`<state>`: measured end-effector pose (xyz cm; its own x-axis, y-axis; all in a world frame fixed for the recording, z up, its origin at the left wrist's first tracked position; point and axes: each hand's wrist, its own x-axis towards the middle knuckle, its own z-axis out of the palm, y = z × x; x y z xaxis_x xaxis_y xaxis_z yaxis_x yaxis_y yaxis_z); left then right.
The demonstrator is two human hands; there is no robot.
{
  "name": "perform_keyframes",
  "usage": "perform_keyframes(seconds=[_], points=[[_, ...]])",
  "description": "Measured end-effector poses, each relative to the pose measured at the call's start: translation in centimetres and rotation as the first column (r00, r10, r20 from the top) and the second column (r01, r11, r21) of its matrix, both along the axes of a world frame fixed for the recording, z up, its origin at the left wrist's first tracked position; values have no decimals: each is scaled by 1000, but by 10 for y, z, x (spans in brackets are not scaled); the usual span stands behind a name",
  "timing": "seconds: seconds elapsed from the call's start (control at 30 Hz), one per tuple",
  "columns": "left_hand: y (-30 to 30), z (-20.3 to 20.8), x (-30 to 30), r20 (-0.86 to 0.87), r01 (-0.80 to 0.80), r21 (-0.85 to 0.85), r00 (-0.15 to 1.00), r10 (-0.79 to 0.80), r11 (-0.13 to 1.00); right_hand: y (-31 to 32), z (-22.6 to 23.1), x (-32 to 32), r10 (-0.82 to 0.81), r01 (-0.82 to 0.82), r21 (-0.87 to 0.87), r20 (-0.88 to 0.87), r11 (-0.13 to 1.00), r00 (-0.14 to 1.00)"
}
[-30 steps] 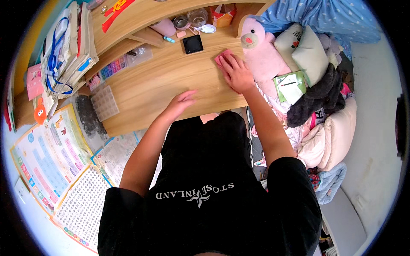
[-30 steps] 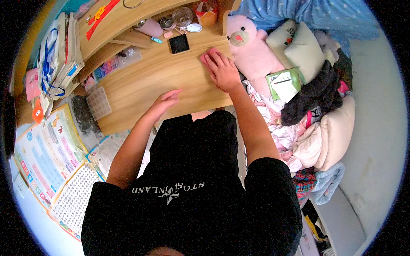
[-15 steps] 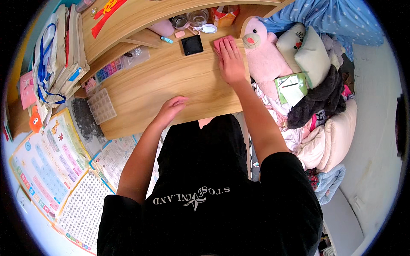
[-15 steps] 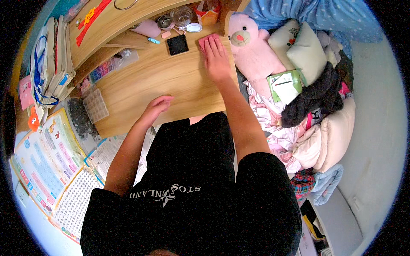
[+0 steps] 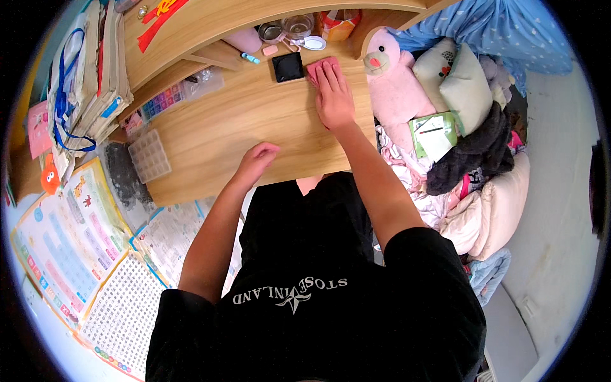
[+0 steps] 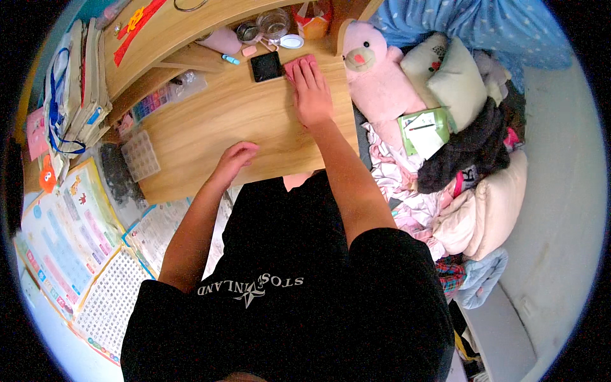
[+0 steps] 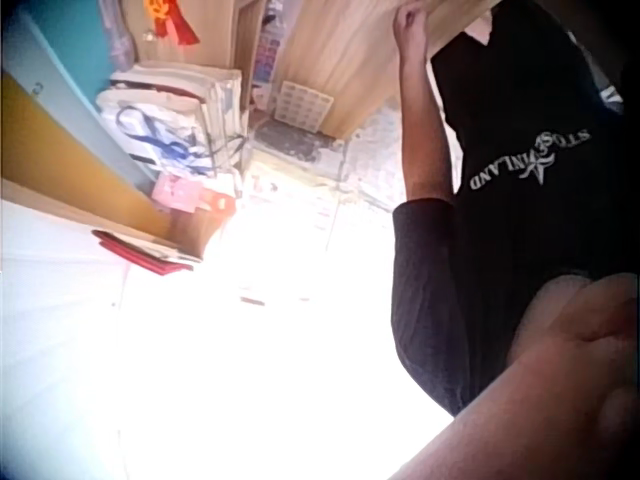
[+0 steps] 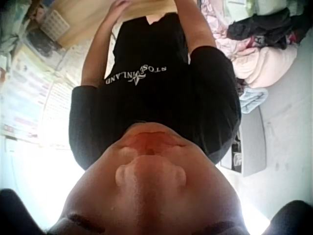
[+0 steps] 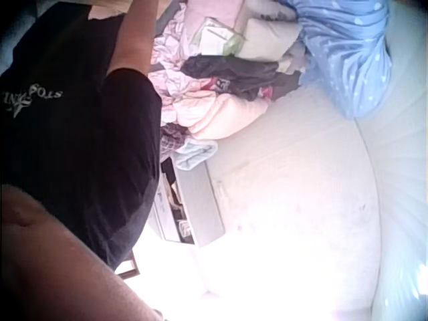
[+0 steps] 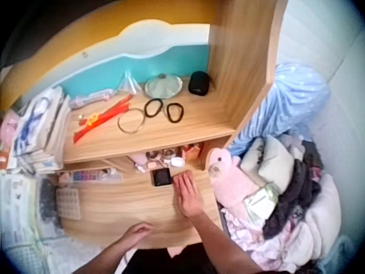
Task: The person washes and wrings a cloth in a basin of water, then wipes the top and side surfaces of a wooden desk and the front of a yellow drawer.
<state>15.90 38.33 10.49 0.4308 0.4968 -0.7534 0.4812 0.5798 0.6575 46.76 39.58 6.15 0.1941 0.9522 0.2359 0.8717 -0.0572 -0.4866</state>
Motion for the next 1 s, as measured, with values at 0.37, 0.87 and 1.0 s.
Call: perform_keyframes(seconds=[0.37, 0.87, 1.0], points=[[-11, -11, -14, -31, 49, 97, 998, -46, 994, -80, -10, 5, 159, -165, -50, -105, 985, 982], [-12, -9, -11, 6, -35, 71, 999, 35, 997, -61, 7, 20, 117, -115, 28, -122, 993, 986], [-12, -16, -15, -6, 13, 136, 1000, -12, 991, 31, 7, 35, 71, -43, 233, -114, 972, 991]])
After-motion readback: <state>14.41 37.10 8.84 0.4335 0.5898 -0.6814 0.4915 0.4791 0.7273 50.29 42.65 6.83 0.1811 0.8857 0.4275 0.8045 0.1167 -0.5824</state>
